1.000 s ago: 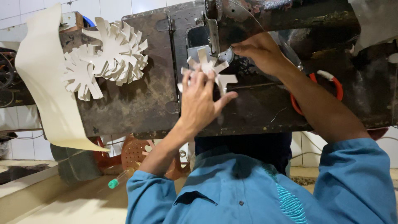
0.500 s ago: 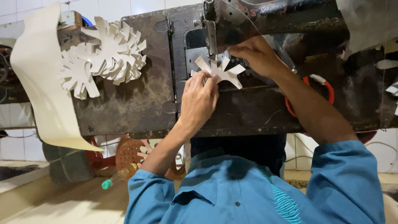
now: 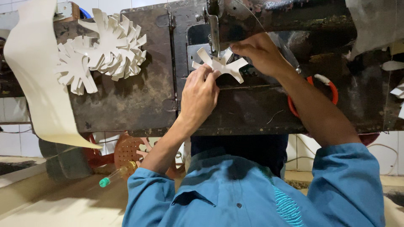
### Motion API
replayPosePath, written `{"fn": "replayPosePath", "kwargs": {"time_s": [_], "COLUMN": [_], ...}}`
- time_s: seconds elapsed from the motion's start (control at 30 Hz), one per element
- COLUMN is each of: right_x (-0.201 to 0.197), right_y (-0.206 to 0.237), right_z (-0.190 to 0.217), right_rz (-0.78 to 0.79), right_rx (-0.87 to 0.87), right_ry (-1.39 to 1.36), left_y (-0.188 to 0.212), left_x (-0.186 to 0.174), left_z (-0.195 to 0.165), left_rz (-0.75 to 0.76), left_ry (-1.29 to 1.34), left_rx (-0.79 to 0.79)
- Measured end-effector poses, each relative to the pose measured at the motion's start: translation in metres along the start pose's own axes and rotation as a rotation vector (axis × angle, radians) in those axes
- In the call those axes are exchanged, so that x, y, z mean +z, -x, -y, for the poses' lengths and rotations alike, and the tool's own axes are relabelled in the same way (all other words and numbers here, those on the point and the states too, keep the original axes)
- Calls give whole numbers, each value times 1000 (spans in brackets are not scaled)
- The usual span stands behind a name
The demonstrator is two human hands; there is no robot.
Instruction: The person sits at an industrial sewing machine and stitches white cut shoe components, feeding each piece under the needle and guiding it while sewing. They place finished pieces on a growing pile on the left of the machine table, briefly use scissors to trim threads, and continue stitching more pieces one after another.
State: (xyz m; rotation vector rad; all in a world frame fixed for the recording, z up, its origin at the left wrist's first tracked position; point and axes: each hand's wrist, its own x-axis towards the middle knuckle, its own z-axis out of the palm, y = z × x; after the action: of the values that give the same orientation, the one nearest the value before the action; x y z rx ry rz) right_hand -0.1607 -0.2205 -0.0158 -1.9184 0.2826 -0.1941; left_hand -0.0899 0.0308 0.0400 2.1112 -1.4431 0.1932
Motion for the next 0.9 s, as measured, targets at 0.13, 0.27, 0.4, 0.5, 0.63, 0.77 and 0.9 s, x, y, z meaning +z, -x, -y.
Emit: {"fn": "replayPosePath", "kwargs": {"time_s": [0.13,0.27,0.4,0.5,0.63,0.77,0.9], "right_x": [2,2,1,1,2,2,1], "right_y": [0,1,1,0,-1,0,-1], "right_z": [-1,1,2,1,0,2,7], "right_rz": [36,19,10,9,4,-5,14], "right_rx": [-186,-152,-145,-142,-166,-118,-241], "right_ry": [-235,-149,-72,-35,-15,6,-42], "left_y": [-1,-2,-6,-4,-8,-31,-32], "left_x": [0,0,3,5,14,25,23], "left_z": [3,4,10,20,42,70,73], "left_rz": [18,32,-4,-54,-23,-9,-103], "left_ry": [30,15,-115,-200,-293,-295,-79], "left_rx": [8,-12,8,2,-75,-182,-150]}}
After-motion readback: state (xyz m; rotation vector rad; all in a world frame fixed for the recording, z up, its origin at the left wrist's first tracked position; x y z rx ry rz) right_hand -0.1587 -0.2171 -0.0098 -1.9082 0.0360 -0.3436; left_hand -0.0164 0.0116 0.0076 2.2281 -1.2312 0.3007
